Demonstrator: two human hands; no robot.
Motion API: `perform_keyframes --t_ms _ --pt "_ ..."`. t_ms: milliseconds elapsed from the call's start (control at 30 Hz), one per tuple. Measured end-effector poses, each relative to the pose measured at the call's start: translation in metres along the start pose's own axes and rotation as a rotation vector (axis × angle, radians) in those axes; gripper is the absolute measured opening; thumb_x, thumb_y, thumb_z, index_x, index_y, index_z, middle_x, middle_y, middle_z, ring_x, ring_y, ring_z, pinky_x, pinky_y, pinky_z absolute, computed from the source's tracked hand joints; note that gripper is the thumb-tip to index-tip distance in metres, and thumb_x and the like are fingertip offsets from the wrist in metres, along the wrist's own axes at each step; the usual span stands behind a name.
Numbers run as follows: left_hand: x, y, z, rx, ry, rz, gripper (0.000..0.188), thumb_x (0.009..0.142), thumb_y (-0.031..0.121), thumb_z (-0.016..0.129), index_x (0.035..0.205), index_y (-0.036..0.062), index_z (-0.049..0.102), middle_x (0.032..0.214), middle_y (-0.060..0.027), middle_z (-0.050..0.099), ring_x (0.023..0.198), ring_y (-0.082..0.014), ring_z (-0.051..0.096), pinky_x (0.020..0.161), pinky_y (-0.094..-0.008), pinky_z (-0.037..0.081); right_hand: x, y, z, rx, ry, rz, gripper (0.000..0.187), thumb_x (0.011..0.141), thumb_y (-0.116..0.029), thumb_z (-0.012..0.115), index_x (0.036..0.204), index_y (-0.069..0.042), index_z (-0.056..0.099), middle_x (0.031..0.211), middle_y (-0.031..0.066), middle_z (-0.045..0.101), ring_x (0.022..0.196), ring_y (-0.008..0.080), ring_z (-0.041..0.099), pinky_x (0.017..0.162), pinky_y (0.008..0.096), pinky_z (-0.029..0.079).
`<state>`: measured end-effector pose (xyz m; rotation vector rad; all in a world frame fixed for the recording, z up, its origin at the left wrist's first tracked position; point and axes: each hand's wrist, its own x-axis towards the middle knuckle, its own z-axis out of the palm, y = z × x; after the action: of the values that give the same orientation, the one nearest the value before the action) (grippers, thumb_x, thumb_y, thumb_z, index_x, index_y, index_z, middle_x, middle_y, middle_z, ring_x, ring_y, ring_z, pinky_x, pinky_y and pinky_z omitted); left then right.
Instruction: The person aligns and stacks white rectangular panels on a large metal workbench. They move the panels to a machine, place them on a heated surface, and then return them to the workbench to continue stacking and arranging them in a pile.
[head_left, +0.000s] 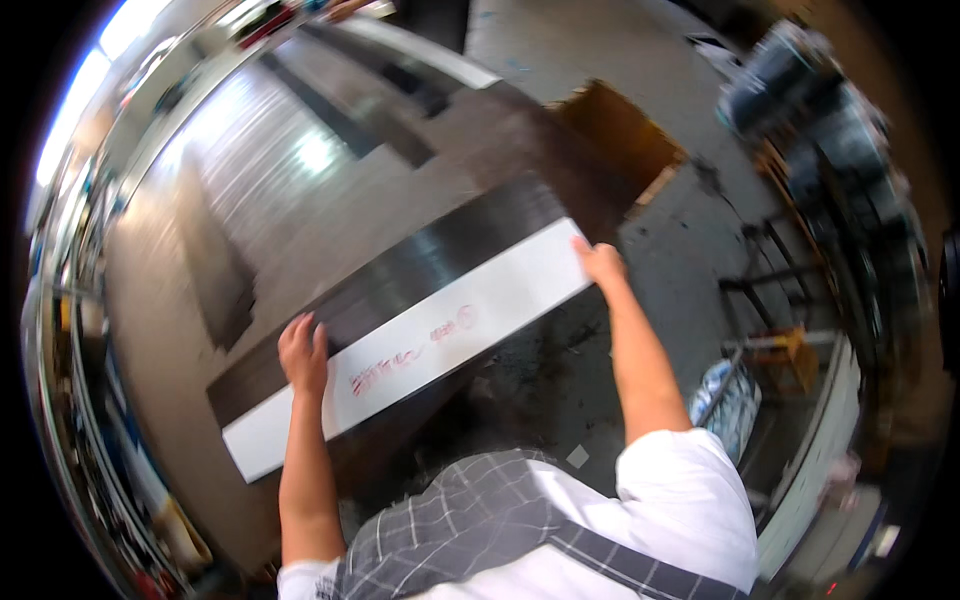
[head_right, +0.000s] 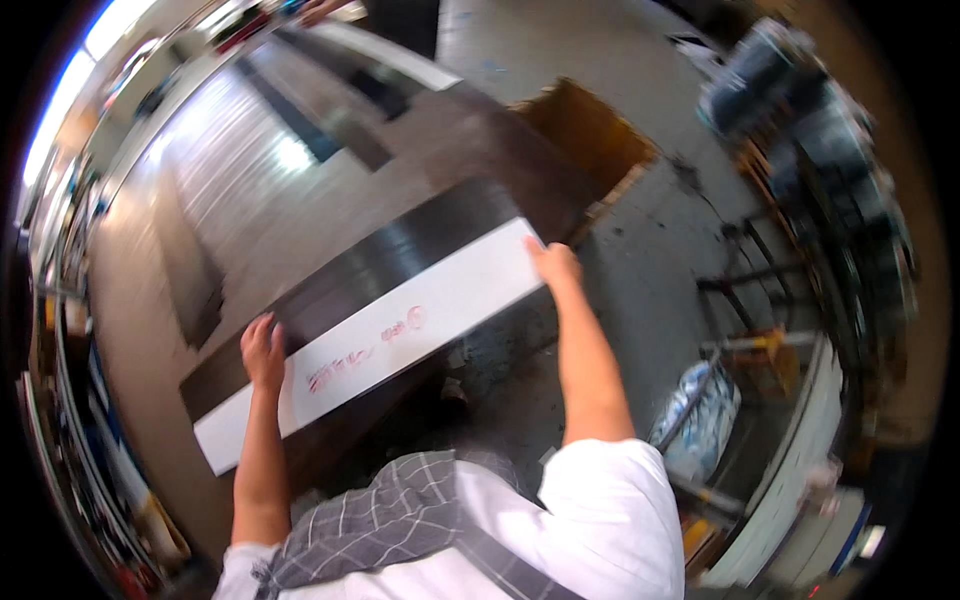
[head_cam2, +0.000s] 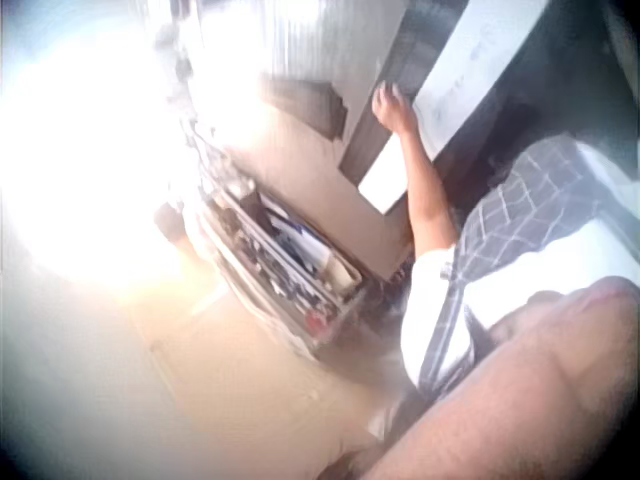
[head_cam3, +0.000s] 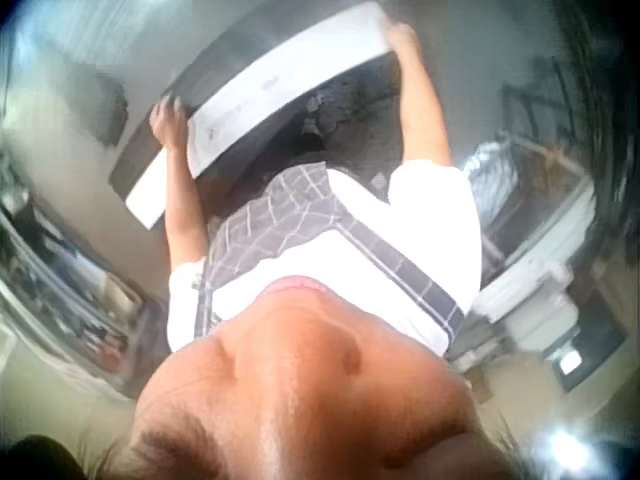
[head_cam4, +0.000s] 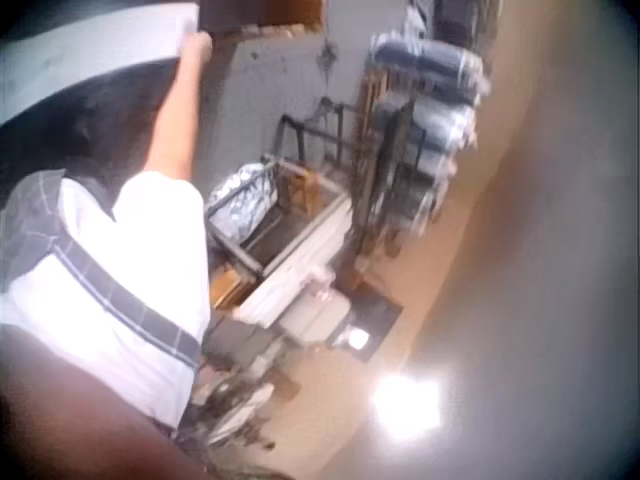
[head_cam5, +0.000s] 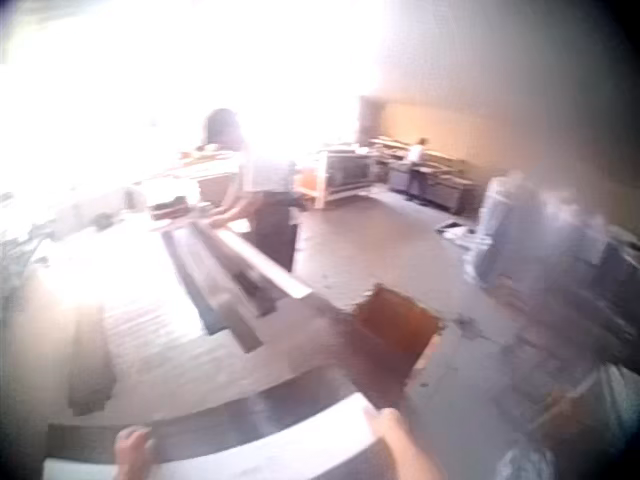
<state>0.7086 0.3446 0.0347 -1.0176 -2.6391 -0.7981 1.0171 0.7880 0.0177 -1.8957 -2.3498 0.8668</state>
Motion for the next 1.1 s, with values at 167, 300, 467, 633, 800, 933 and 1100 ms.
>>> perform_keyframes --t_ms 167,300,467,633,800,933,1100 --pt "0.037 -0.005 0.0 0.162 -0.099 0.066 0.032 0.085 0.027 0.064 0.11 0.0082 0.063 0.114 -0.0123 0.061 0.11 -0.031 0.055 0.094 -0.0416 0.043 -0.023 0.05 0.018 -0.018 0.083 -0.16 0.086 0.079 -0.077 0.045 0.074 0.007 0.063 0.084 0.0308 0.062 0.085 0.0484 0.059 0.074 0.0518 0.045" --pt "0.042 -0.015 0.004 0.151 -0.269 -0.08 0.026 0.084 0.033 0.064 0.092 0.0089 0.062 0.098 -0.0095 0.057 0.1 -0.0304 0.053 0.085 -0.0423 0.044 -0.063 0.072 0.031 -0.008 0.077 -0.127 0.081 0.084 -0.071 0.046 0.072 0.008 0.061 0.079 0.032 0.06 0.079 0.0492 0.057 0.072 0.0507 0.044" --pt "0.007 -0.028 0.002 0.099 -0.131 -0.001 0.026 0.081 0.032 0.066 0.087 0.0086 0.057 0.094 -0.01 0.055 0.097 -0.0303 0.052 0.085 -0.0424 0.041 -0.139 0.13 0.038 0.554 -0.425 0.143 0.058 0.091 -0.052 0.055 0.099 0.004 0.066 0.094 0.0077 0.068 0.082 0.0181 0.062 0.076 0.0332 0.048" --pt "-0.014 -0.04 -0.004 0.041 -0.106 0.053 0.03 0.081 0.035 0.065 0.092 0.0087 0.056 0.099 -0.0109 0.053 0.1 -0.0299 0.05 0.088 -0.0424 0.039 -0.156 0.142 0.059 0.874 -0.678 0.197 0.048 0.087 -0.044 0.067 0.108 -0.001 0.062 0.101 0.0081 0.068 0.091 0.0194 0.064 0.083 0.0349 0.05" --pt "-0.036 -0.074 -0.038 -0.016 -0.231 0.117 0.033 0.081 0.037 0.065 0.094 0.0081 0.056 0.099 -0.0097 0.052 0.101 -0.0291 0.049 0.091 -0.0414 0.038 -0.262 0.122 0.032 0.812 -0.506 0.05 0.047 0.087 -0.04 0.067 0.109 0.0 0.061 0.103 0.0104 0.068 0.087 0.023 0.067 0.078 0.0378 0.055" --pt "-0.055 -0.1 -0.069 -0.059 -0.308 0.152 0.033 0.082 0.035 0.065 0.099 0.0074 0.057 0.104 -0.0097 0.053 0.108 -0.0285 0.048 0.095 -0.0427 0.037 -0.353 0.103 0.04 1.04 -0.534 0.152 0.031 0.089 -0.023 0.065 0.113 -0.003 0.058 0.102 0.0099 0.067 0.09 0.0238 0.066 0.082 0.0394 0.054" --pt "-0.117 -0.134 -0.128 -0.308 -0.039 0.131 0.034 0.083 0.03 0.067 0.104 0.0057 0.058 0.107 -0.0125 0.058 0.112 -0.0306 0.051 0.097 -0.0445 0.038 -0.449 0.081 0.073 1.18 -0.53 0.148 0.037 0.078 -0.006 0.066 0.114 0.002 0.059 0.106 0.0143 0.067 0.094 0.029 0.066 0.086 0.0422 0.053"
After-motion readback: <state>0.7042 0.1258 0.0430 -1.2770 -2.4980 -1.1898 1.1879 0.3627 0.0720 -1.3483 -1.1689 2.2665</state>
